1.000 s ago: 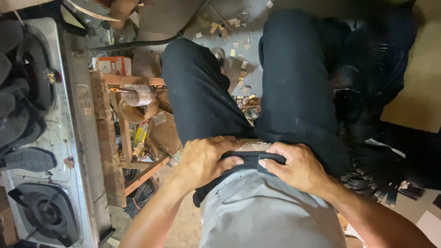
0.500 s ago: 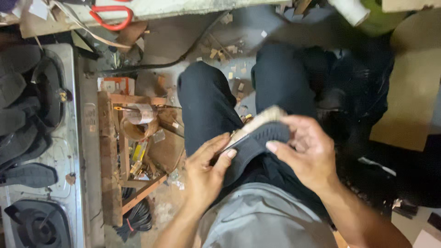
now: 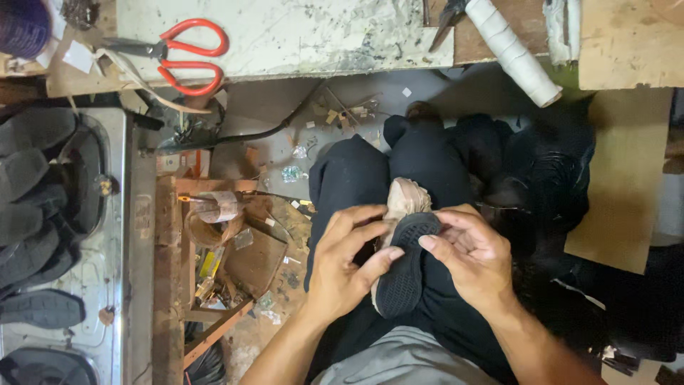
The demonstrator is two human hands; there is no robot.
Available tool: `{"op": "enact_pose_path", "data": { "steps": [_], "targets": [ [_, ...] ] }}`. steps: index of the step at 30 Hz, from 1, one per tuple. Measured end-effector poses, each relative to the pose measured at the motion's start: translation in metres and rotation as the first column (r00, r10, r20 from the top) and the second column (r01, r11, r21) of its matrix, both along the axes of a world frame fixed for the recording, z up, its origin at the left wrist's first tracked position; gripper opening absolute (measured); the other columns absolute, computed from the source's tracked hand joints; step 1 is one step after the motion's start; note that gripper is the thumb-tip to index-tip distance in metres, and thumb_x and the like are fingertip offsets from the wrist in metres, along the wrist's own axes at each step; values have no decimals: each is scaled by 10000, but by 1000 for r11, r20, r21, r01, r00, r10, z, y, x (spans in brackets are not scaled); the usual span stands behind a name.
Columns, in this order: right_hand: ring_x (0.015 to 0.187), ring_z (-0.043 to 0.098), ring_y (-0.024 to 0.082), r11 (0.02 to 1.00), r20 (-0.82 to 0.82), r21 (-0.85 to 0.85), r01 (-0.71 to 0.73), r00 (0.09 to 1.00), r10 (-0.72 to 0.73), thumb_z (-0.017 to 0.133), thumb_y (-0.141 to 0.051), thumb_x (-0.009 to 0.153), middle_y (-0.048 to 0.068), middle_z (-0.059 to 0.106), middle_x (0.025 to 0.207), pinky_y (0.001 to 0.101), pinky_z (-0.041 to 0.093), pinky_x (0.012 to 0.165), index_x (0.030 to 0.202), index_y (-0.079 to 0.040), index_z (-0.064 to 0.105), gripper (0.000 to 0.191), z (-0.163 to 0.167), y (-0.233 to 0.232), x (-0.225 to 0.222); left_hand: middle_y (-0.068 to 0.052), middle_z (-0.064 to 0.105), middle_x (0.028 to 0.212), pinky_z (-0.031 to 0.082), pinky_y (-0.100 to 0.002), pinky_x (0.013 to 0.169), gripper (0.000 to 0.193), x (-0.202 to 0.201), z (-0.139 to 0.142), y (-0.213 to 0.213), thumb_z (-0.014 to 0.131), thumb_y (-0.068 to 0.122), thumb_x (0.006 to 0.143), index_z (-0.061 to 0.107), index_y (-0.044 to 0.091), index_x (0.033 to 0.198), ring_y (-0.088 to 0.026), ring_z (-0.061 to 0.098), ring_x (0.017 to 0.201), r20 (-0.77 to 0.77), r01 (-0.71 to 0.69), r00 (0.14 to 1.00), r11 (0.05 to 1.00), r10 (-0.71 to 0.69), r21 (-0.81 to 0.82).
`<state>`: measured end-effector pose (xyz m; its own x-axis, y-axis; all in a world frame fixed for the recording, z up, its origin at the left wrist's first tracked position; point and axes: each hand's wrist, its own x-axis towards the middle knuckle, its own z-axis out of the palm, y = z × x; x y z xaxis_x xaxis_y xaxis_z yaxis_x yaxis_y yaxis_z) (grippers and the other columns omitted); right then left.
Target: The person sits at a cluttered workbench and attaches rubber soles to shoe uppers, pressing and hammering the sole onto the shoe by hand. They work on the shoe resting on their lap, then place the finished shoe on a shelf with other completed shoes.
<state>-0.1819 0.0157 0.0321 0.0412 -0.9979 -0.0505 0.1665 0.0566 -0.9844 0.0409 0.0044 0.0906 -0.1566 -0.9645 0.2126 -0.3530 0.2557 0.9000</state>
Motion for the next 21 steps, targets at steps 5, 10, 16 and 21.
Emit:
{"op": "enact_pose_path", "data": {
  "steps": [5,10,16,21],
  "targets": [
    [1054,695,153,998,-20,55,12,1000,-11,717,98,873,83,638,1138,287,584,925,1206,58,626,348,18,-11,4,-157,703,1255,577,-338,940,212,-17,-6,-21,823,69,852,721,-1,1024,-256,728,1105,-181,10,983,996,7,93],
    [1005,688,132,992,-81,128,18,997,-7,740,100,862,86,688,1075,268,574,909,1157,50,635,317,18,-16,2,-150,728,1235,593,-316,909,164,-22,-11,-25,821,44,857,713,-20,963,-240,753,1062,-201,-21,978,991,48,133],
    [897,677,98,982,-120,182,45,993,-23,758,90,842,68,697,986,243,575,776,1133,24,646,319,10,-16,3,-168,638,1360,479,-461,1148,527,-2,-2,-52,824,216,823,626,7,1265,-378,592,1354,86,142,987,989,-139,-30],
    [896,670,95,985,-39,170,16,999,-9,748,96,848,62,683,987,232,560,754,1139,21,638,321,9,-13,1,-173,601,1426,220,-571,1247,639,5,-3,-78,800,312,775,614,40,1323,-445,393,1496,308,407,875,912,-374,-49]
  ]
}}
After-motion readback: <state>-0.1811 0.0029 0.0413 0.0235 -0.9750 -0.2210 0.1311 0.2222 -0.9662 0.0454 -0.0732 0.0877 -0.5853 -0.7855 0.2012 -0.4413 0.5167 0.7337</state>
